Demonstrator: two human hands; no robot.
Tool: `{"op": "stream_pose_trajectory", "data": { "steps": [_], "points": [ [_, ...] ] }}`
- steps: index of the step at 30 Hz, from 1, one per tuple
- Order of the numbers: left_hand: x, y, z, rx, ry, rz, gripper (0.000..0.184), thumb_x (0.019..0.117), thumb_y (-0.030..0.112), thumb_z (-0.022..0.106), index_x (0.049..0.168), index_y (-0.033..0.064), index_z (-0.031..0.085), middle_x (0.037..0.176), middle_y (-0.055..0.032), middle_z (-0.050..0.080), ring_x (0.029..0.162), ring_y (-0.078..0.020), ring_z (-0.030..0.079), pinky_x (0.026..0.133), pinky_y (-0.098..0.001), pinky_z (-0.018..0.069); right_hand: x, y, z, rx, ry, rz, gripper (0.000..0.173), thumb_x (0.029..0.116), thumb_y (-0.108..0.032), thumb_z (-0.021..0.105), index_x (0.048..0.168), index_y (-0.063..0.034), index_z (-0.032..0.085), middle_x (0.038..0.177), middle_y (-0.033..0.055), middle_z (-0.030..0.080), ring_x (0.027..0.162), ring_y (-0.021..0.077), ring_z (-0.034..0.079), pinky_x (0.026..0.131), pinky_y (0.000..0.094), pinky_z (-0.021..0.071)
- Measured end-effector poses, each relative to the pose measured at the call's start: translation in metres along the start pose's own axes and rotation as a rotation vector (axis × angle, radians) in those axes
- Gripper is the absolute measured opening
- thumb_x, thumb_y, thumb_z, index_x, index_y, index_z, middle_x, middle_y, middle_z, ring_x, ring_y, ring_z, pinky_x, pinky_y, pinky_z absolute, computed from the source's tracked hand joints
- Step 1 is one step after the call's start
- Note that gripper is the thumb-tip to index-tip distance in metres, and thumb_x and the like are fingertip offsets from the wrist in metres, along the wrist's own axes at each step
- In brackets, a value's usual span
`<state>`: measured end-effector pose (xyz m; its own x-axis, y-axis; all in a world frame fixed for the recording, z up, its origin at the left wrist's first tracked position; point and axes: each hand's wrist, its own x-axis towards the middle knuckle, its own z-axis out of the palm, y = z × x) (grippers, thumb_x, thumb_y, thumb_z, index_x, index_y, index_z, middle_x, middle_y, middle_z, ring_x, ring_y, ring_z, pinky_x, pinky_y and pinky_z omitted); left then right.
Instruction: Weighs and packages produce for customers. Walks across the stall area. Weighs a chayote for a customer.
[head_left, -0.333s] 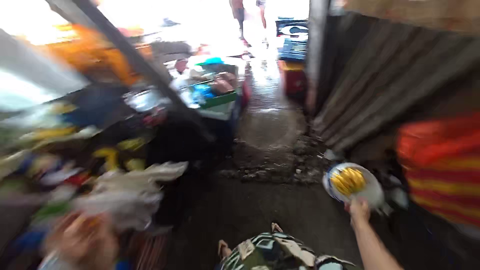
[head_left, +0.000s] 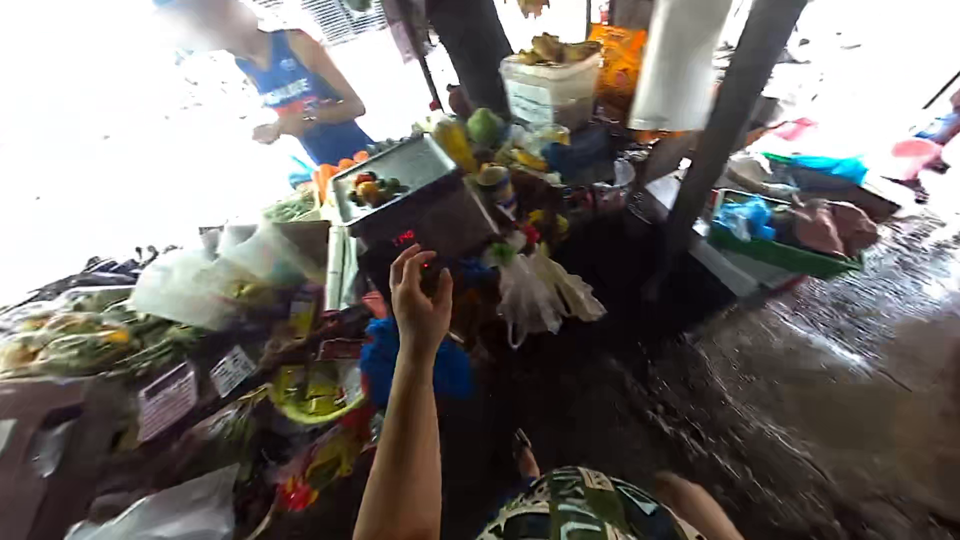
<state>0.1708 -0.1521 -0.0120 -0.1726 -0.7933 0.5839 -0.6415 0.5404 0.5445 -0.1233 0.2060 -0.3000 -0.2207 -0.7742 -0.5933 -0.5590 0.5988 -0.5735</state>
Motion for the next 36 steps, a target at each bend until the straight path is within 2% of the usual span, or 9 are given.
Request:
{"op": "stream_pose_trajectory", "data": {
  "steps": [5, 10, 13, 15, 17, 20, 28, 32, 36],
  "points": [
    [0.107, -0.074, -0.069, 0.182, 0.051, -0.021, 0.044, 0.0983, 0.02, 0.064, 0.138, 0.0006, 0.059, 0.145, -0.026, 0.052, 0.134, -0.0407, 0.052, 0.106, -0.0573, 0.0464, 0.068, -0.115, -0.092, -0.138, 0.234, -0.171, 0.035, 0.1041, -0.019, 0.056, 0.135, -0.006, 0.065, 0.118, 0.0215, 0.072, 0.11, 0.0395, 0.069, 0.1, 0.0623, 0.0516],
    [0.222, -0.135, -0.077, 0.305, -0.349, -0.019, 0.078, 0.0872, 0.034, 0.081, 0.153, 0.0109, 0.046, 0.154, -0.0242, 0.045, 0.14, -0.0447, 0.044, 0.112, -0.0657, 0.0368, 0.101, -0.279, -0.117, -0.157, 0.477, -0.564, 0.032, 0.104, -0.017, 0.056, 0.13, -0.0028, 0.068, 0.114, 0.0201, 0.073, 0.103, 0.0352, 0.072, 0.094, 0.0564, 0.0562],
    [0.26, -0.162, -0.058, 0.327, -0.575, 0.056, 0.072, 0.0816, 0.034, 0.086, 0.143, 0.0106, 0.057, 0.149, -0.0266, 0.048, 0.139, -0.0486, 0.043, 0.111, -0.0687, 0.0334, 0.116, -0.363, -0.112, -0.142, 0.498, -0.779, 0.036, 0.1029, -0.022, 0.056, 0.131, -0.0033, 0.067, 0.118, 0.0168, 0.072, 0.108, 0.0302, 0.07, 0.097, 0.0489, 0.0564],
    [0.271, -0.167, -0.049, 0.34, -0.665, 0.046, 0.063, 0.0834, 0.031, 0.084, 0.138, 0.0114, 0.061, 0.148, -0.0253, 0.049, 0.138, -0.0474, 0.044, 0.109, -0.0692, 0.0345, 0.132, -0.406, -0.114, -0.194, 0.472, -0.871, 0.04, 0.1025, -0.025, 0.056, 0.137, -0.0042, 0.064, 0.123, 0.0172, 0.07, 0.114, 0.0325, 0.067, 0.1, 0.0504, 0.0535],
    [0.274, -0.168, -0.048, 0.33, -0.688, 0.025, 0.06, 0.084, 0.03, 0.083, 0.137, 0.0123, 0.062, 0.147, -0.025, 0.048, 0.138, -0.0462, 0.043, 0.109, -0.0685, 0.0344, 0.15, -0.436, -0.114, -0.251, 0.493, -0.928, 0.042, 0.1016, -0.024, 0.058, 0.139, -0.0057, 0.062, 0.119, 0.019, 0.07, 0.108, 0.0357, 0.069, 0.094, 0.0537, 0.0557],
    [0.27, -0.172, -0.049, 0.307, -0.661, 0.04, 0.06, 0.0837, 0.029, 0.083, 0.137, 0.0111, 0.061, 0.145, -0.0252, 0.05, 0.136, -0.0447, 0.046, 0.108, -0.066, 0.0365, 0.171, -0.464, -0.111, -0.309, 0.526, -0.904, 0.046, 0.1009, -0.023, 0.061, 0.145, -0.0106, 0.059, 0.108, 0.0198, 0.069, 0.099, 0.0378, 0.068, 0.085, 0.0565, 0.0556],
    [0.259, -0.187, -0.054, 0.223, -0.571, 0.039, 0.047, 0.0845, 0.024, 0.084, 0.125, 0.0097, 0.065, 0.142, -0.0302, 0.045, 0.129, -0.0467, 0.047, 0.103, -0.0608, 0.0426, 0.208, -0.49, -0.098, -0.347, 0.593, -0.857, 0.049, 0.1008, -0.023, 0.057, 0.149, -0.0112, 0.055, 0.107, 0.0232, 0.068, 0.102, 0.0417, 0.067, 0.089, 0.0585, 0.0524],
    [0.253, -0.194, -0.054, 0.136, -0.547, 0.041, 0.067, 0.0835, 0.033, 0.086, 0.141, 0.0149, 0.057, 0.15, -0.0258, 0.043, 0.135, -0.0407, 0.047, 0.107, -0.0568, 0.0427, 0.213, -0.493, -0.098, -0.412, 0.613, -0.841, 0.054, 0.0986, -0.014, 0.053, 0.152, -0.0142, 0.051, 0.099, 0.0234, 0.073, 0.094, 0.0443, 0.07, 0.083, 0.0601, 0.0531],
    [0.21, -0.187, -0.064, -0.009, -0.294, 0.075, 0.08, 0.0845, 0.037, 0.083, 0.151, 0.0113, 0.046, 0.16, -0.0182, 0.036, 0.144, -0.0312, 0.041, 0.113, -0.0489, 0.0434, 0.208, -0.483, -0.107, -0.452, 0.644, -0.825, 0.048, 0.0982, -0.014, 0.051, 0.145, -0.0171, 0.06, 0.095, 0.0181, 0.073, 0.088, 0.0393, 0.071, 0.077, 0.057, 0.0548]
  ]
}}
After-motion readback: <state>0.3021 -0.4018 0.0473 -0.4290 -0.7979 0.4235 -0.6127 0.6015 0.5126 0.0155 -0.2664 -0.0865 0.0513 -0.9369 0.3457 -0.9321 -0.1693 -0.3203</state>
